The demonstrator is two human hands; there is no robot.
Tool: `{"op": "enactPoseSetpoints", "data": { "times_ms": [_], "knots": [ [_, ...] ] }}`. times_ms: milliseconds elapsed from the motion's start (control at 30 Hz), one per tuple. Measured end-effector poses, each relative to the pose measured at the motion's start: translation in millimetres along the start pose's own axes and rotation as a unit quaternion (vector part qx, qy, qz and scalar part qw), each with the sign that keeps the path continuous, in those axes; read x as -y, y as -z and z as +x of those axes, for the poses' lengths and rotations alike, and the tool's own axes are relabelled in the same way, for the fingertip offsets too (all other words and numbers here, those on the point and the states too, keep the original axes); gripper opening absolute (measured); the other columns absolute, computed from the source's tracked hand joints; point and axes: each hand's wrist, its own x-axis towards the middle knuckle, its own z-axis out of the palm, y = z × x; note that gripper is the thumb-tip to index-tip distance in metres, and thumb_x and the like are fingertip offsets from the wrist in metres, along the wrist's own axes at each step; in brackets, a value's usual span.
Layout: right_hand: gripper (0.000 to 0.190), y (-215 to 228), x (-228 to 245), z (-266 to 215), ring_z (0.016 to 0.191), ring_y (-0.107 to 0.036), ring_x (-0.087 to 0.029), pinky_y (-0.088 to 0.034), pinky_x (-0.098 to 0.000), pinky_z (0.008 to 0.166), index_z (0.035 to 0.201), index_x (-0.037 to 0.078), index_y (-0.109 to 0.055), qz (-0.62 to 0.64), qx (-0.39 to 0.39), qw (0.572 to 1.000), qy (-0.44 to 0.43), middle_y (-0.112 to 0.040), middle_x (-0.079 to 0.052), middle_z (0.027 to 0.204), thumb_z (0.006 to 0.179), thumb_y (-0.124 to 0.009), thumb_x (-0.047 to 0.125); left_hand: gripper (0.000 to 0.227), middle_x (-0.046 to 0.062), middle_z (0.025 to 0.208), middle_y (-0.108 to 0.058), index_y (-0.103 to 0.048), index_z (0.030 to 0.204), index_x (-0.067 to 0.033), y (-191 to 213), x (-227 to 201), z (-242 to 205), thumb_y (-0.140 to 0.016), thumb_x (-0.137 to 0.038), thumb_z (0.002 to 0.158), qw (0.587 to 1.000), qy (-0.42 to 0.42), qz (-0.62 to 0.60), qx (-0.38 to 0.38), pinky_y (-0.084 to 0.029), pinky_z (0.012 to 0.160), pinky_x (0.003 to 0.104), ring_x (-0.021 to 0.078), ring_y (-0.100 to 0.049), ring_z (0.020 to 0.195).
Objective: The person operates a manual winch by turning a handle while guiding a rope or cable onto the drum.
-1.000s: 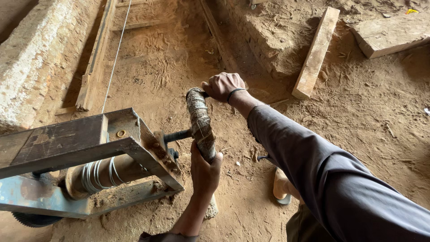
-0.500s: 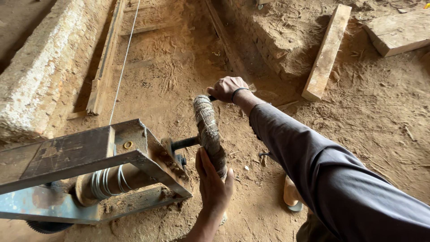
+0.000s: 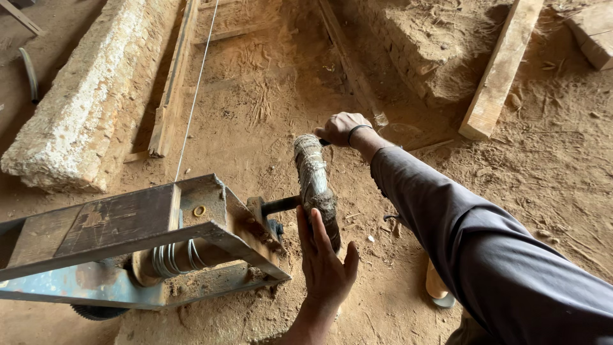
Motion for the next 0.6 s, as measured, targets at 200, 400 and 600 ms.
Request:
{"op": "enactPoseSetpoints", "data": {
  "times_ms": [200, 400, 600],
  "knots": [
    [0.067, -19.0, -5.9, 13.8, 0.078, -0.069, -0.023, -0.054, -0.0414, 0.069, 0.085, 0.017, -0.080, 0.006, 0.045, 0.999, -0.018, -0.074, -0.009, 0.086, 0.101, -0.038, 0.066, 0.085, 0.037, 0.163, -0.007, -0.011, 0.160, -0.0034, -5.5, 3.4, 4.8, -0.060, -0.035, 0.099, 1.000, -0.008, 0.016, -0.018, -0.055, 0.105, 0.056, 0.0541, -0.034, 0.147],
    [0.069, -42.3, -16.9, 32.7, 0.075, -0.069, -0.022, -0.054, -0.0415, 0.068, 0.087, 0.016, -0.079, -0.016, 0.061, 0.998, -0.005, -0.074, -0.007, 0.084, 0.101, -0.038, 0.069, 0.077, 0.038, 0.162, -0.013, -0.018, 0.159, -0.0031, 0.0, -3.4, 26.9, -0.059, -0.028, 0.099, 1.000, 0.003, 0.013, -0.028, -0.063, 0.096, 0.050, 0.0534, -0.044, 0.142],
    [0.071, -75.5, -26.1, 47.4, 0.070, -0.065, -0.021, -0.051, -0.0401, 0.063, 0.081, 0.014, -0.077, -0.011, 0.071, 0.997, 0.003, -0.072, -0.008, 0.080, 0.102, -0.038, 0.069, 0.079, 0.040, 0.159, -0.023, -0.023, 0.159, -0.0039, 13.0, -11.2, 59.9, -0.063, -0.009, 0.092, 0.997, -0.012, 0.052, -0.048, -0.066, 0.089, 0.044, 0.0541, -0.051, 0.136]
  ]
}}
